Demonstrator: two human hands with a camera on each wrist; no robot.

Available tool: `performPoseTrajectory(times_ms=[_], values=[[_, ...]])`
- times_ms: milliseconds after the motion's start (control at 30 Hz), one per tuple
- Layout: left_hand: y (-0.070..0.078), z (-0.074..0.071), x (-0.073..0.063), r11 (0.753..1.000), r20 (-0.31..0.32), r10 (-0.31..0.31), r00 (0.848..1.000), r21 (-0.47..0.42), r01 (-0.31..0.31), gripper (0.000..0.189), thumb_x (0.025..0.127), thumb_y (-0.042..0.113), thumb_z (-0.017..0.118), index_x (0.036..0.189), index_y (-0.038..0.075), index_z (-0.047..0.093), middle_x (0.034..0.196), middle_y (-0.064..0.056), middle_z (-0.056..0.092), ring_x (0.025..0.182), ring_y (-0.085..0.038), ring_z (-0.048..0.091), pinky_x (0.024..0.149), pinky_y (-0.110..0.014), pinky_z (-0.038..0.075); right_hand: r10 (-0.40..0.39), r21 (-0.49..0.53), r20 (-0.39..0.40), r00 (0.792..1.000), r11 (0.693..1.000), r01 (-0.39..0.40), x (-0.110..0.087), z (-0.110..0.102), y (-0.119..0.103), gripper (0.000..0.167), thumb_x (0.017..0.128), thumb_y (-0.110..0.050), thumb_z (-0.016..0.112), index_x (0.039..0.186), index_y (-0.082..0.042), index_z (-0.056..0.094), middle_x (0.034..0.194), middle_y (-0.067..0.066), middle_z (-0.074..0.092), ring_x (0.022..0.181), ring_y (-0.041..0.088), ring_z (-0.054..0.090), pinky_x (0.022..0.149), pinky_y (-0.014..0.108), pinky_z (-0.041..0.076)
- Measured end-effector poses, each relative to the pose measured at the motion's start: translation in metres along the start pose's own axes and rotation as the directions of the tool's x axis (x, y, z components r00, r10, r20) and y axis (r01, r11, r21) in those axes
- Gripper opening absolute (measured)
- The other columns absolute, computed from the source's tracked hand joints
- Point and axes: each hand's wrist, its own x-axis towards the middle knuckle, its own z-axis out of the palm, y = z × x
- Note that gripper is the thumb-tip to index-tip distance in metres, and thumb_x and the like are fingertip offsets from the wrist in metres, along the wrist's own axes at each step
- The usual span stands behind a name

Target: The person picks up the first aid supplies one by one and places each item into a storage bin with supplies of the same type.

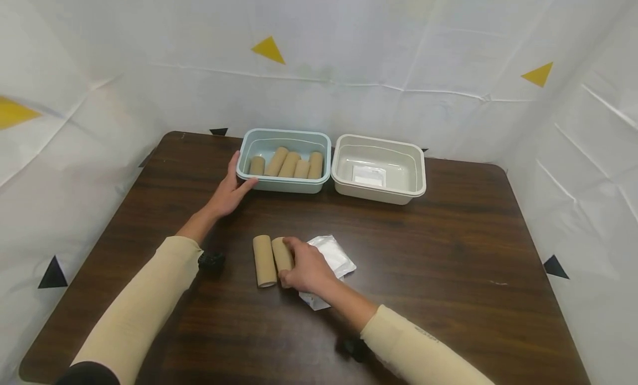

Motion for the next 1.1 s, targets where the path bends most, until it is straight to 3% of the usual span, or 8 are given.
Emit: performPoseTrajectory(times_ms=[333,500,600,767,900,1100], values=[[0.002,0.0,-0.002,1.0,0.001,-0.005,1.0,0.002,0.005,0.087,0.097,0.057,0.051,0.156,0.037,-0.01,0.164,-0.006,0.007,0.147,-0.03,0.017,0.113,-0.055,0.019,0.051,0.136,0.031,0.998,0.989,-0.055,0.002,-0.014,-0.001,0.068,0.079,-0.008,0.077,0.14,-0.005,0.049,0.118,0.014,0.063,0.098,0.026,0.065,0.072,0.034,0.053],[0.004,-0.001,-0.003,1.0,0.006,-0.008,1.0,0.011,0.007,0.088,0.097,0.057,0.051,0.156,0.036,-0.011,0.164,-0.007,0.006,0.147,-0.03,0.015,0.113,-0.056,0.017,0.036,0.27,0.053,0.998,0.962,-0.049,0.003,-0.025,-0.004,0.068,0.08,-0.006,0.077,0.141,-0.003,0.048,0.119,0.019,0.061,0.101,0.032,0.064,0.071,0.036,0.055],[0.005,-0.001,-0.003,1.0,0.005,-0.01,1.0,0.011,0.01,0.088,0.096,0.057,0.051,0.156,0.037,-0.011,0.164,-0.007,0.006,0.147,-0.03,0.015,0.113,-0.056,0.017,0.053,0.413,0.109,0.993,0.906,-0.094,0.004,-0.033,-0.006,0.069,0.083,-0.005,0.075,0.144,-0.002,0.044,0.123,0.023,0.058,0.101,0.032,0.063,0.069,0.042,0.057],[0.004,-0.002,-0.003,1.0,0.006,-0.008,1.0,0.018,0.008,0.089,0.096,0.057,0.051,0.157,0.032,-0.009,0.164,-0.009,0.006,0.147,-0.032,0.016,0.113,-0.057,0.018,0.073,0.607,0.193,0.979,0.774,-0.177,0.01,-0.046,-0.01,0.068,0.087,-0.004,0.069,0.148,-0.005,0.037,0.132,0.026,0.051,0.099,0.03,0.063,0.071,0.05,0.056],[0.004,-0.002,-0.003,1.0,0.003,-0.009,1.0,0.009,0.009,0.089,0.096,0.058,0.051,0.157,0.032,-0.008,0.164,-0.009,0.007,0.147,-0.031,0.016,0.113,-0.056,0.019,0.067,0.687,0.177,0.982,0.706,-0.172,0.018,-0.054,-0.014,0.068,0.089,-0.001,0.066,0.149,-0.005,0.035,0.137,0.026,0.047,0.098,0.03,0.063,0.072,0.049,0.056],[0.004,-0.001,-0.002,1.0,0.0,-0.002,1.0,0.01,0.002,0.088,0.096,0.055,0.053,0.156,0.035,-0.009,0.164,-0.008,0.008,0.146,-0.031,0.018,0.113,-0.056,0.019,0.088,0.764,0.107,0.99,0.63,-0.139,0.04,-0.063,-0.012,0.064,0.091,0.0,0.063,0.149,-0.005,0.035,0.135,0.026,0.049,0.098,0.031,0.064,0.075,0.05,0.056]])
